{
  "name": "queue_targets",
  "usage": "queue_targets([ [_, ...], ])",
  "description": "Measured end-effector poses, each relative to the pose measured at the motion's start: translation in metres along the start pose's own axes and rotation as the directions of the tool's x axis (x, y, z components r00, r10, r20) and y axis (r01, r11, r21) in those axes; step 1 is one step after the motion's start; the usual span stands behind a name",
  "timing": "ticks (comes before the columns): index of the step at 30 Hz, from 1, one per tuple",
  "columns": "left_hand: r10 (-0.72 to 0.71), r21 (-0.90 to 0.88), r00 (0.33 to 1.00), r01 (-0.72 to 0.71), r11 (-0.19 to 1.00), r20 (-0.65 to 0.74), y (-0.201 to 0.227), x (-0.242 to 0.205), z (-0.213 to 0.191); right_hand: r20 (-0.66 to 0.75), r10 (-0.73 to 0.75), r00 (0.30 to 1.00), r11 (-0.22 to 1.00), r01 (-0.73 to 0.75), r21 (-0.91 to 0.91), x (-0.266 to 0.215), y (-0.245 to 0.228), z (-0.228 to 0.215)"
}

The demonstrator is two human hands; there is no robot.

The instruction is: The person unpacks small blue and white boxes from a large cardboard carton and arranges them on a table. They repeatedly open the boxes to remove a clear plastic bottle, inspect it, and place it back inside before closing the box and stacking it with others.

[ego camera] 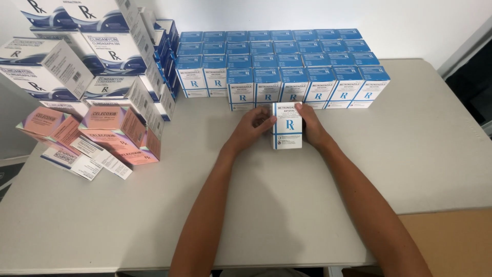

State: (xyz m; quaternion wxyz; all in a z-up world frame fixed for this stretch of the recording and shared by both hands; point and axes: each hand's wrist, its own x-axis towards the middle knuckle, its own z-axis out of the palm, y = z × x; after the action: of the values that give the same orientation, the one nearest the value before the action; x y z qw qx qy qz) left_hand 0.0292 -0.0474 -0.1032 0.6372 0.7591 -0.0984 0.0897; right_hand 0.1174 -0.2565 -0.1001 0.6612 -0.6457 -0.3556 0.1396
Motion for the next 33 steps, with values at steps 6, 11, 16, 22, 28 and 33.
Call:
queue_targets([
  [6,0.032,0.03,0.999,-0.032,0.999,0.004,-0.01,0.002,-0.001,-0.031,0.013,0.999,0.997,-0.016,-0.074,0.002,0.005,-0.003],
  [11,0.032,0.044,1.0,-0.032,0.999,0.001,-0.005,-0.001,0.0,-0.032,0.025,0.999,0.996,-0.028,-0.082,-0.001,0.0,0.0],
  [16,0.011,0.046,1.0,-0.011,0.999,-0.009,-0.003,-0.001,0.0,-0.026,0.005,1.0,0.999,-0.006,-0.037,-0.001,0.001,0.0],
  [22,0.02,0.057,1.0,-0.019,0.998,-0.005,-0.005,-0.001,0.0,-0.038,0.041,0.998,0.999,-0.041,-0.004,-0.002,0.002,0.0],
  [28,0.006,0.078,1.0,-0.005,0.997,-0.01,-0.008,0.0,0.001,-0.063,0.054,0.997,0.997,-0.057,-0.048,0.0,0.011,-0.004],
  [33,0.005,0.098,1.0,-0.005,0.995,-0.009,-0.009,0.001,0.0,-0.038,0.023,0.999,1.0,-0.024,-0.006,0.001,0.014,-0.004],
])
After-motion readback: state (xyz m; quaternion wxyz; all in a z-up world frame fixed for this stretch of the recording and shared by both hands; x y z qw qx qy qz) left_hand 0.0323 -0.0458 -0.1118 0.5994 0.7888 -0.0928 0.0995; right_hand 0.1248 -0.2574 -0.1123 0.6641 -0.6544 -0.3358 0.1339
